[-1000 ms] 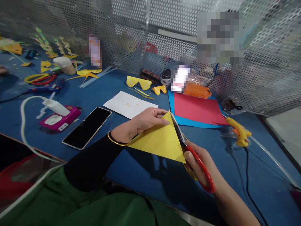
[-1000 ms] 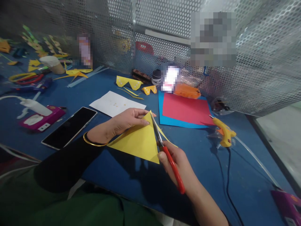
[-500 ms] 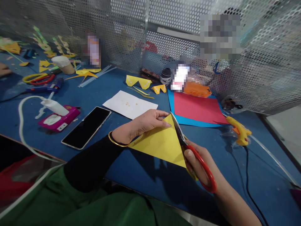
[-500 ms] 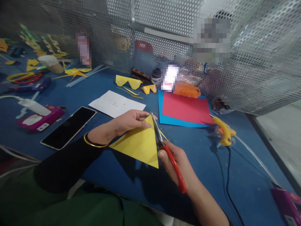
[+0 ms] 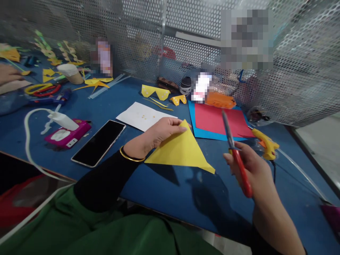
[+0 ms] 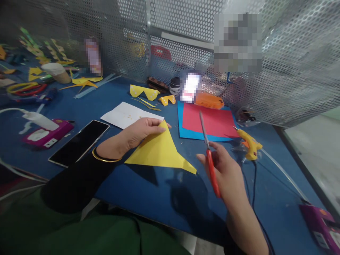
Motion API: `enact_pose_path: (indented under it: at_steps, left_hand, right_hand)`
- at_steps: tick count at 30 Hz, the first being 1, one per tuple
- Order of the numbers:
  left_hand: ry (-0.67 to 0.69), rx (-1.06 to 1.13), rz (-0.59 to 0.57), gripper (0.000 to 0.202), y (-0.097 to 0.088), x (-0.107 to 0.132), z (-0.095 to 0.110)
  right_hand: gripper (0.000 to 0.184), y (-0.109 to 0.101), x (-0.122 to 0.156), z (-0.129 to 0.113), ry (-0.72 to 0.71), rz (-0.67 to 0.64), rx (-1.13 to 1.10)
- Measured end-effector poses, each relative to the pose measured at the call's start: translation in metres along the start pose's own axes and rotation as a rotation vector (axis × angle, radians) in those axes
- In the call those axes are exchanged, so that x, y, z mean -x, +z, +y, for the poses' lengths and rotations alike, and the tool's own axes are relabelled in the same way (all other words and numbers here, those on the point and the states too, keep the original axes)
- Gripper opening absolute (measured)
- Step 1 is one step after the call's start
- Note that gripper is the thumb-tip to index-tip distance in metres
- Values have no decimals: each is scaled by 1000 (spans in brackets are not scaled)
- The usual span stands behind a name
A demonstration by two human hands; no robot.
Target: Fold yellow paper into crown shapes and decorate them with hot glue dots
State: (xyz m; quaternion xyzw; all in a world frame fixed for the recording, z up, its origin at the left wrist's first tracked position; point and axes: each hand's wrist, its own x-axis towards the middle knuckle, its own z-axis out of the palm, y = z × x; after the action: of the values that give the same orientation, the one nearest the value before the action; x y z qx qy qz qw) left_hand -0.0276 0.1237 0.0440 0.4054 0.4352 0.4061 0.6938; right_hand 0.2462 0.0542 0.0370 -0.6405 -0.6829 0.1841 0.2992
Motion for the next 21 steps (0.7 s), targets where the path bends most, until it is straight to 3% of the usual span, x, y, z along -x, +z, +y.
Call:
enact_pose_path:
  at_steps: [3, 6, 9, 14, 18, 21]
  left_hand:
    - [94, 72, 130, 7, -12, -5, 6]
    - [215, 160, 212, 11, -22, -11, 8]
    - [226, 185, 234, 12, -23, -13, 8]
    - [141, 183, 174, 8, -11, -9, 1]
    - [80, 184, 142, 6, -3, -8, -4]
    - [41, 192, 120, 6, 1, -6, -7]
  right_hand:
    - [53, -8, -10, 13, 20, -63, 514]
    - [44, -6, -17, 27, -27, -178, 758]
    - [42, 0, -20, 40, -94, -221, 780]
    - [42, 1, -19, 50, -162, -235, 766]
    - [37, 9, -13, 37, -281, -79, 645]
    - [36, 28, -10, 22, -281, -132, 443]
